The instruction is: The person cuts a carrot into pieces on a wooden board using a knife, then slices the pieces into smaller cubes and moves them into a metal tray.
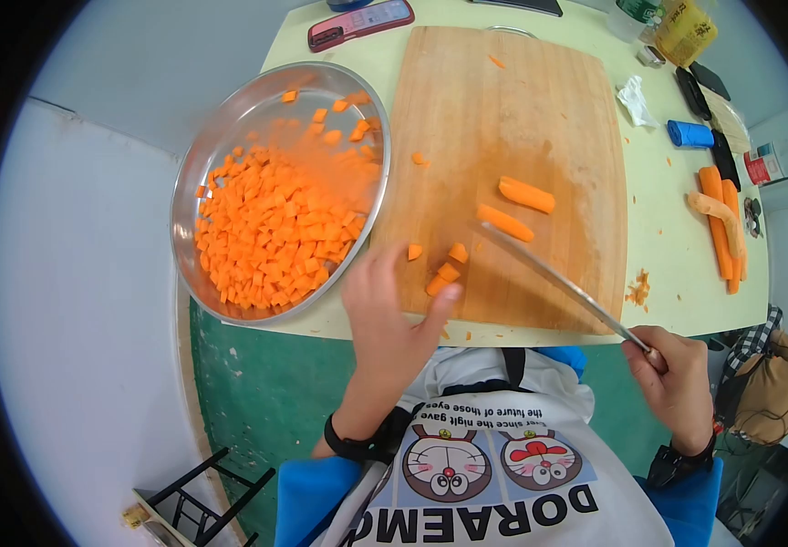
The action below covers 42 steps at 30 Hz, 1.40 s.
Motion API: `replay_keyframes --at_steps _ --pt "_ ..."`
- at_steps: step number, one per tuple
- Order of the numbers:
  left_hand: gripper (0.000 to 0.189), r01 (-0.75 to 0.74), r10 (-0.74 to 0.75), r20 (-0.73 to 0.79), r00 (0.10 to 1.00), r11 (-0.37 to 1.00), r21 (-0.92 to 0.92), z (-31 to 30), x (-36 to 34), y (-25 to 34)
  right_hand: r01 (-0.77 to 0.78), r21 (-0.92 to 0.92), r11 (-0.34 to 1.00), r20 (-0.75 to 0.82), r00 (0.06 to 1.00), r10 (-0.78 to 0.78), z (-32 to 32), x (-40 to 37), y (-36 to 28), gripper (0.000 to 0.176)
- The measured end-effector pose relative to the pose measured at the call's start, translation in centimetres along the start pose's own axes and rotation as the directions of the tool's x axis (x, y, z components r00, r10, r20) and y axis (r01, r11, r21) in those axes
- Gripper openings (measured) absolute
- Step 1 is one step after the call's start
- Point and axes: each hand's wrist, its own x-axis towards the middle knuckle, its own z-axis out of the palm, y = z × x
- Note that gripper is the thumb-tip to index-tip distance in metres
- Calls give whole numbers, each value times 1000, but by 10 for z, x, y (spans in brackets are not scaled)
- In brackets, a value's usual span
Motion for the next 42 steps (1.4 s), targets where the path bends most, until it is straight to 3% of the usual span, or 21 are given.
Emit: replay_keyframes --at_steps 1,3,4,6,7,9,13,16,18,19,21,22,24,25,28,30,33,35,38,42 --pt "28 1 -1 -9 1000 1000 0 1 4 0 -19 5 1000 -38 999 19 0 0 0 14" --pt "35 -225 182 150 972 911 346 3 12 0 -31 7 999 -81 996 32 -2 0 1 13" --pt "35 -225 185 144 972 911 346 5 18 -3 -15 4 1000 -123 992 15 -2 -1 2 11" --pt "31 -383 300 342 890 900 207 7 29 -13 0 -2 1000 -169 986 0 -2 -4 6 10" --pt "31 -385 303 340 890 900 206 10 30 -15 -18 3 1000 -180 983 18 -3 -5 10 9" --pt "23 -551 437 439 785 817 171 15 32 -18 -35 10 999 -198 980 36 -3 -7 15 9" --pt "16 -584 467 447 763 795 166 17 31 -21 -65 48 997 -269 960 75 -2 -8 23 7" --pt "13 -558 452 438 777 817 147 14 33 -18 -93 70 993 -285 952 109 -3 -11 27 6" --pt "11 -399 363 265 893 912 95 -1 44 -14 -90 91 992 -285 952 112 -1 -10 31 6" --pt "11 -403 360 271 893 907 121 -11 53 -12 -108 83 991 -298 946 128 -1 -11 34 6" --pt "15 -82 44 143 989 959 273 -32 74 -12 -113 88 990 -304 943 135 1 -12 41 6" --pt "15 -81 42 140 989 954 290 -39 80 -19 -118 99 988 -303 942 143 2 -11 44 7" --pt "21 94 -188 177 966 895 436 -49 87 -33 -125 98 987 -318 936 150 5 -11 49 9" --pt "21 93 -187 173 967 891 443 -50 87 -34 -119 104 988 -317 937 146 5 -10 51 9" --pt "21 50 -112 73 991 814 579 -50 87 -29 -116 110 987 -320 936 145 6 -10 56 10" --pt "19 -140 95 115 989 853 502 -41 86 -10 -120 135 984 -336 928 159 8 -9 60 11" --pt "24 -378 320 391 863 922 80 1 61 12 -149 131 980 -357 915 187 12 -8 64 12" --pt "24 -509 463 421 780 861 -2 35 51 26 -132 148 980 -362 915 178 14 -8 66 12" --pt "21 -576 420 522 742 798 177 46 50 37 -132 165 977 -376 908 186 17 -12 68 14" --pt "21 -588 391 580 714 784 196 51 55 27 -129 175 976 -379 906 187 22 -16 78 27"
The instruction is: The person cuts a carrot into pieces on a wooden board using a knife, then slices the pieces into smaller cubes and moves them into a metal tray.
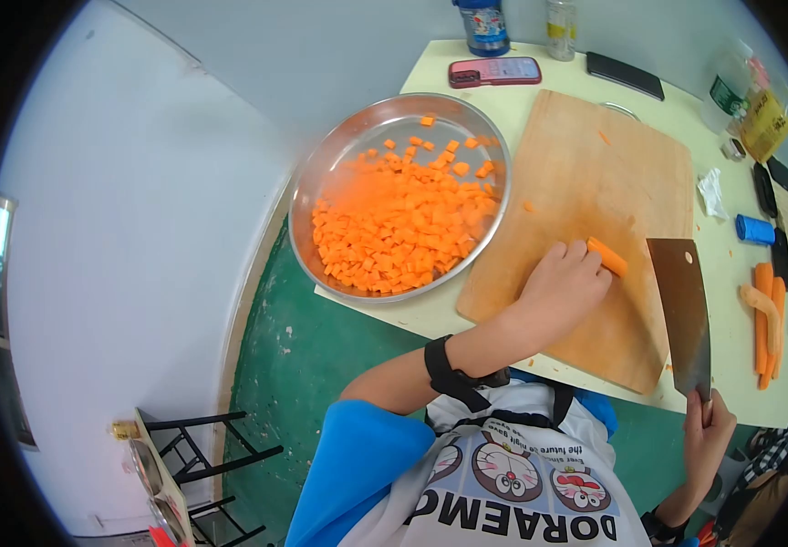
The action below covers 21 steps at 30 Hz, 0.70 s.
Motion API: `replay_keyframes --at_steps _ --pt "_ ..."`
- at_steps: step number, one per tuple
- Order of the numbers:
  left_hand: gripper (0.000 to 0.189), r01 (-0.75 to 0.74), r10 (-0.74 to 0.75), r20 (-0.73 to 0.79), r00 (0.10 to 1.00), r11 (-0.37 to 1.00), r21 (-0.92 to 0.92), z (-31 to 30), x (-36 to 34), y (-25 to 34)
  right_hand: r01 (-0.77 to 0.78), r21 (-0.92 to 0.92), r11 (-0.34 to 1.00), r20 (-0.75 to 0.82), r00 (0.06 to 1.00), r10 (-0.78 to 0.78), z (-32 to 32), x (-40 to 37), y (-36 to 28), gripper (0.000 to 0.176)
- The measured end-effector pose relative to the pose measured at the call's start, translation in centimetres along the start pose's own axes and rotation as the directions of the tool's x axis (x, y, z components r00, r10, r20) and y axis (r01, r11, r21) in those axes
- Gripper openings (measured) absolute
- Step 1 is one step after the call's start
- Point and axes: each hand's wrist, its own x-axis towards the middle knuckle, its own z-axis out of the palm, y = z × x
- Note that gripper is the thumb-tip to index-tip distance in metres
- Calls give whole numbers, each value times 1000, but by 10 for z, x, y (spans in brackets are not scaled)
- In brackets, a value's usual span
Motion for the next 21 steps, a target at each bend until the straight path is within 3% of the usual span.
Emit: replay_keyframes --at_steps 3,5,6,8,9,11,14,18,20,21 --pt "16 4 -8 -47 999 998 -70 -2 -6 -1 -9 17 1000 4 1000 9 4 2 -6 30" --pt "19 27 -208 -256 944 822 -569 -12 -11 2 -18 29 999 6 1000 17 6 1 -11 31" --pt "19 28 -210 -255 944 821 -570 -13 -17 3 -13 27 1000 9 1000 13 6 1 -12 30" --pt "18 190 -430 -127 894 620 -762 -14 -32 5 -9 22 1000 12 1000 9 7 1 -16 30" --pt "18 189 -431 -127 893 616 -765 -10 -40 4 -15 25 1000 24 1000 15 7 1 -19 29" --pt "20 79 -316 -324 892 814 -575 5 -58 -4 -25 21 999 38 999 25 9 1 -25 28" --pt "17 92 -315 -391 865 865 -493 13 -75 -10 -8 25 1000 55 998 7 13 0 -31 26" --pt "18 81 -297 -371 880 863 -499 5 -83 -7 -1 36 999 82 997 -2 20 -1 -43 20" --pt "18 302 -465 -331 821 846 -440 -1 -81 0 -21 18 1000 97 995 19 23 -2 -57 11" --pt "19 299 -444 -328 834 863 -408 2 -82 -1 -51 -15 999 71 996 52 24 -3 -65 11"
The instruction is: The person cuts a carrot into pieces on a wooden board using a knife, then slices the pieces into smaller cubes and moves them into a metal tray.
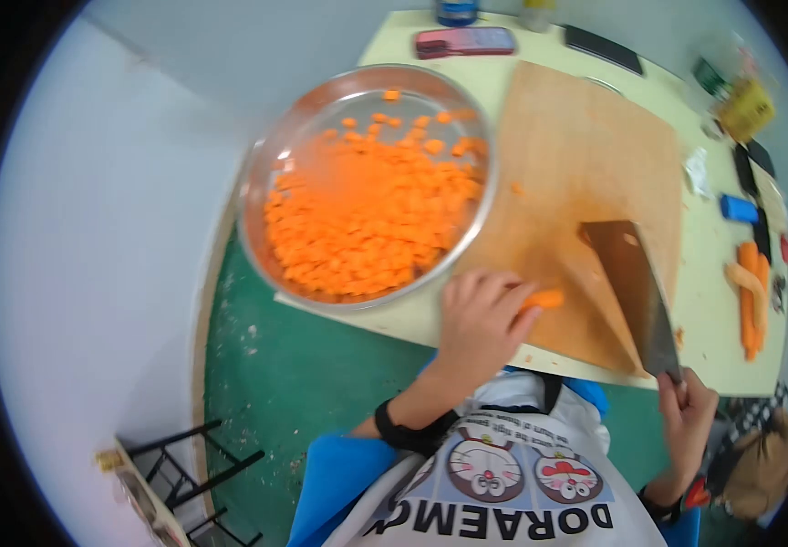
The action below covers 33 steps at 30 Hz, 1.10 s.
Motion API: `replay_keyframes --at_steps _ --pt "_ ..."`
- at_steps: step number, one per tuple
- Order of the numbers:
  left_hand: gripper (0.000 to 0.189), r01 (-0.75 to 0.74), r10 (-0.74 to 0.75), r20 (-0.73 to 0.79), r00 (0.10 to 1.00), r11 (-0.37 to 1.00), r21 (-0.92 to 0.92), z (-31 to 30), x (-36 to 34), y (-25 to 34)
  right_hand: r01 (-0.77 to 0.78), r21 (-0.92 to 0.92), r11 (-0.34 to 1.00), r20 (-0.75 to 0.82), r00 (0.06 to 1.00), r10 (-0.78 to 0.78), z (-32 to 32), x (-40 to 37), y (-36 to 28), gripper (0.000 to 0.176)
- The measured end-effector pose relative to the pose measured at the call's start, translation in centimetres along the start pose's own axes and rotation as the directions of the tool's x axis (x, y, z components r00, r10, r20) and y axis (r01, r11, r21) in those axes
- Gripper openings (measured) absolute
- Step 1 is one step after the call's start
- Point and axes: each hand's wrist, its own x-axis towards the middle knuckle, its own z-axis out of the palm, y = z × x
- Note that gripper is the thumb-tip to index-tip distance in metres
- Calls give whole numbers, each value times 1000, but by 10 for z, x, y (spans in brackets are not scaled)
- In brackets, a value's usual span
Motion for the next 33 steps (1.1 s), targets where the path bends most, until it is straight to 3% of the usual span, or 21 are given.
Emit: replay_keyframes --at_steps 2,3,5,8,21,33 --pt "21 -23 23 25 999 1000 3 2 -3 -5 -34 12 999 90 995 33 -2 0 -13 6" --pt "23 -19 19 34 999 1000 -8 3 -6 -7 -71 -25 997 51 996 72 -3 -1 -16 6" --pt "23 -32 32 22 999 999 -2 4 -9 -6 66 -62 996 87 994 -61 -2 -1 -18 8" --pt "22 -21 23 -30 999 998 60 9 -11 -2 129 -52 990 104 987 -123 1 -3 -21 10" --pt "19 21 -16 -66 998 996 81 14 -15 0 181 -95 979 266 952 -150 3 -13 -15 23" --pt "17 31 -28 -47 998 998 55 13 -14 1 223 -210 952 341 929 -143 -6 -12 -23 19"
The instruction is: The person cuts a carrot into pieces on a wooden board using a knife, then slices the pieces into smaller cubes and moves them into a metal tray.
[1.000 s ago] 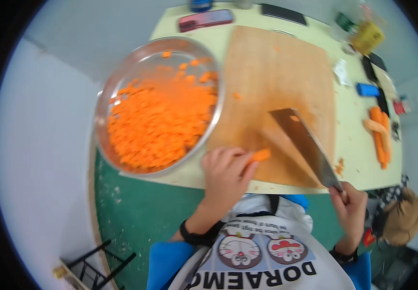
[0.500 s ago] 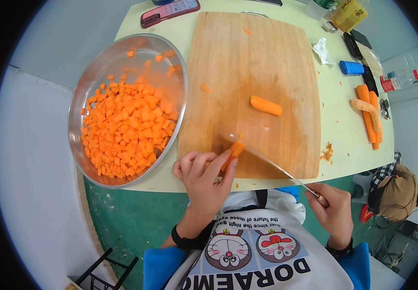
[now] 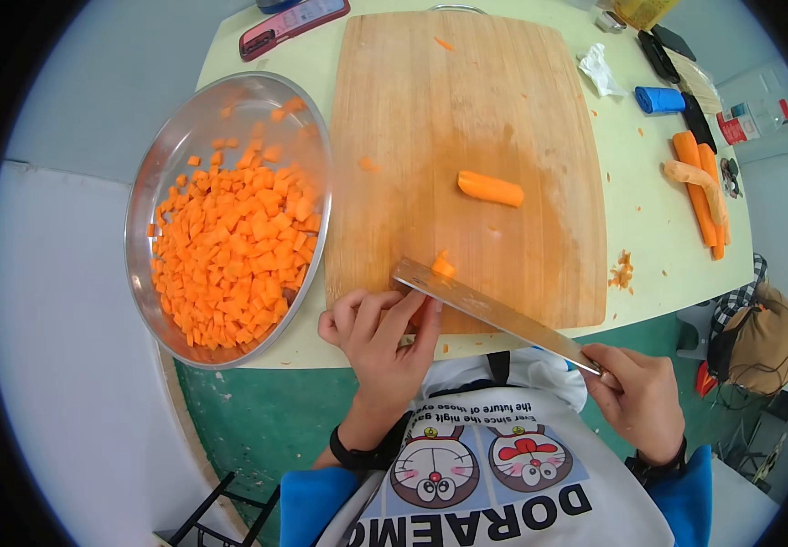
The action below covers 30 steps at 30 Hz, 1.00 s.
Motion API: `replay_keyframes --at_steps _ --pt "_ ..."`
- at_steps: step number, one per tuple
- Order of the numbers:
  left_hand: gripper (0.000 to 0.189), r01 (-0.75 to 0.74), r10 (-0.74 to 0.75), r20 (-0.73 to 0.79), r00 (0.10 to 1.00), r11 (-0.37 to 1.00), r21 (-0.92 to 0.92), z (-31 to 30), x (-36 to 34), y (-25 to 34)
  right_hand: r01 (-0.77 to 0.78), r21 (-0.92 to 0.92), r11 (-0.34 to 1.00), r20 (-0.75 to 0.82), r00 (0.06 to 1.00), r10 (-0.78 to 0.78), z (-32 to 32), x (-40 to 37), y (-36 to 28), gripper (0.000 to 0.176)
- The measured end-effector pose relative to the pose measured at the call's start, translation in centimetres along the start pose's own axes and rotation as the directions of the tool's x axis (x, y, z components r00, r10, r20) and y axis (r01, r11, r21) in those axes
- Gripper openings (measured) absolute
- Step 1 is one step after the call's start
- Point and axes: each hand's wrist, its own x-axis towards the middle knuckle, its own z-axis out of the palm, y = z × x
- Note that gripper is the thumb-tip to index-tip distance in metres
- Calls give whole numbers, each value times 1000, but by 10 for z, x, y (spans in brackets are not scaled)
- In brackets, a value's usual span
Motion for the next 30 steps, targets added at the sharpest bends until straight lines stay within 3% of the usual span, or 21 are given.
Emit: replay_keyframes --at_steps 10,18,30 --pt "18 -18 18 -10 1000 1000 -5 1 0 -1 55 -91 994 81 996 -48 -13 7 -7 13" --pt "20 -34 35 -50 998 999 18 5 -1 -1 -15 -23 1000 181 983 19 -14 10 -7 11" --pt "20 -47 48 -85 995 999 19 7 -1 -3 -20 -90 996 256 966 43 -27 20 -18 11"
